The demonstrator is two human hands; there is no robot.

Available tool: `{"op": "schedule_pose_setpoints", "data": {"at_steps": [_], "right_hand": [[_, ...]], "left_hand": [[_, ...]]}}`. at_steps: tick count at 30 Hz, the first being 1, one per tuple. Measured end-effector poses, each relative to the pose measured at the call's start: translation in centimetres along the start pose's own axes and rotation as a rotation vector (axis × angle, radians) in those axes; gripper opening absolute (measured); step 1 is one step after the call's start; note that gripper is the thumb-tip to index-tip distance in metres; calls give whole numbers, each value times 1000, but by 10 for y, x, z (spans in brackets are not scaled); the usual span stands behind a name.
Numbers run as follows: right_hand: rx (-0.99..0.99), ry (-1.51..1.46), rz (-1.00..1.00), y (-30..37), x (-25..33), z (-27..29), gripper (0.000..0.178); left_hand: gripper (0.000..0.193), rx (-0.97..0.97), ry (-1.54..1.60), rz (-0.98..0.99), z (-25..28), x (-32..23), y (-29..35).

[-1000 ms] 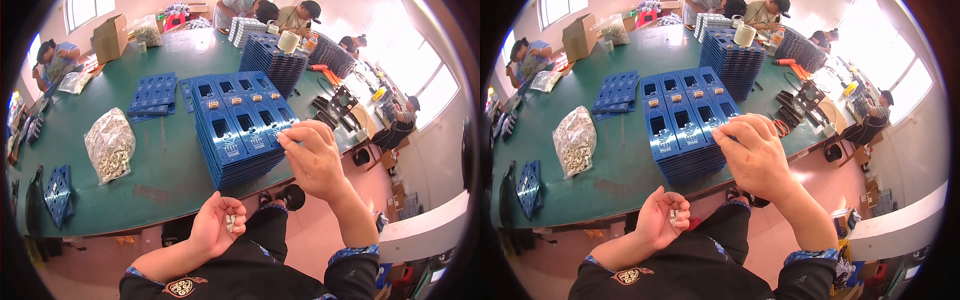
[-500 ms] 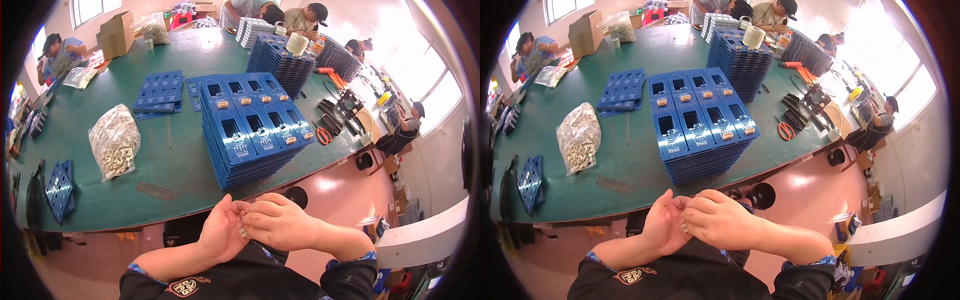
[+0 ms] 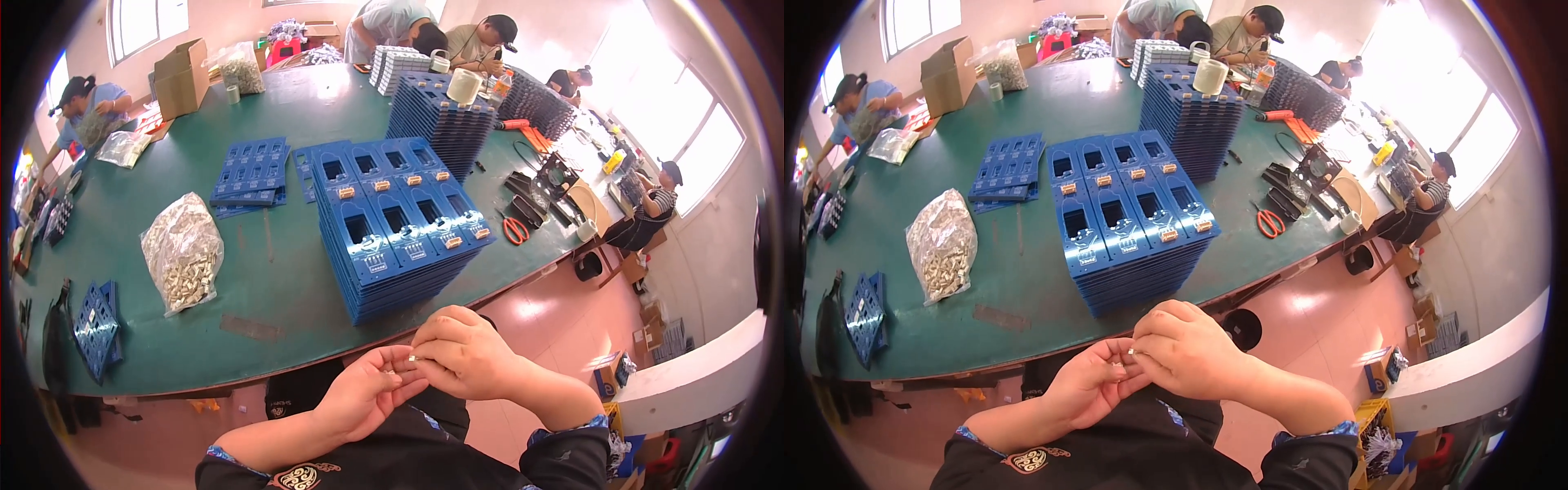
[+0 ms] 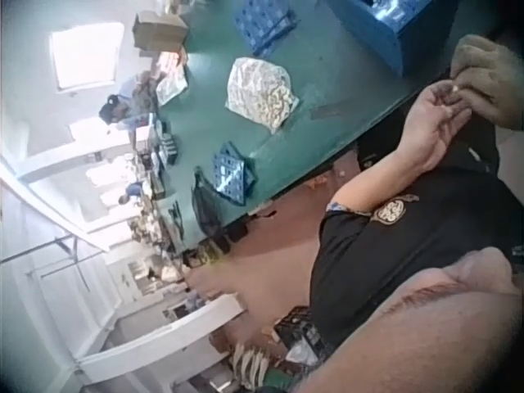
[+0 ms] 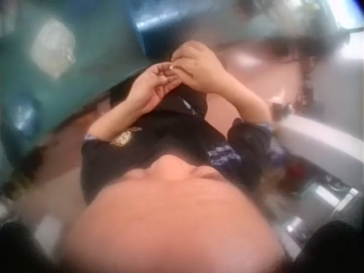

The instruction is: The person assembles small electronic components into plastic trays by hand.

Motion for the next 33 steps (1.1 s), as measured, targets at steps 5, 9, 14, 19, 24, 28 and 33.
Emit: {"op": "schedule_pose_setpoints", "data": {"at_steps": [5,9,14,19,24,28,33], "right_hand": [[31,96,56,0,2,8,10],[29,235,113,-6,12,13,11],[71,64,27,-5,11,21,13],[84,-95,-104,-4,5,24,15],[93,-95,-92,-5,7,24,15],[129,-163,-157,-2,5,21,14],[263,24,-28,-6,10,28,10]], "left_hand": [[24,115,-190,67,12,-3,3],[25,125,-144,51,9,-2,-3],[19,138,-182,17,3,-4,-4],[16,244,-168,-3,6,-8,-4],[17,258,-142,3,6,-8,-5],[21,242,-100,90,7,-5,-7],[21,256,-167,115,9,0,-8]]}}
Point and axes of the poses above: each hand's wrist, its own y-axis away from the middle knuckle, its own z-axis out of the back of the hand, x = y × z, the point moved 3 cm from there along -y, towards the middle knuckle, and after that the axes turned 10 degrees about y, right-handed, at the moved point
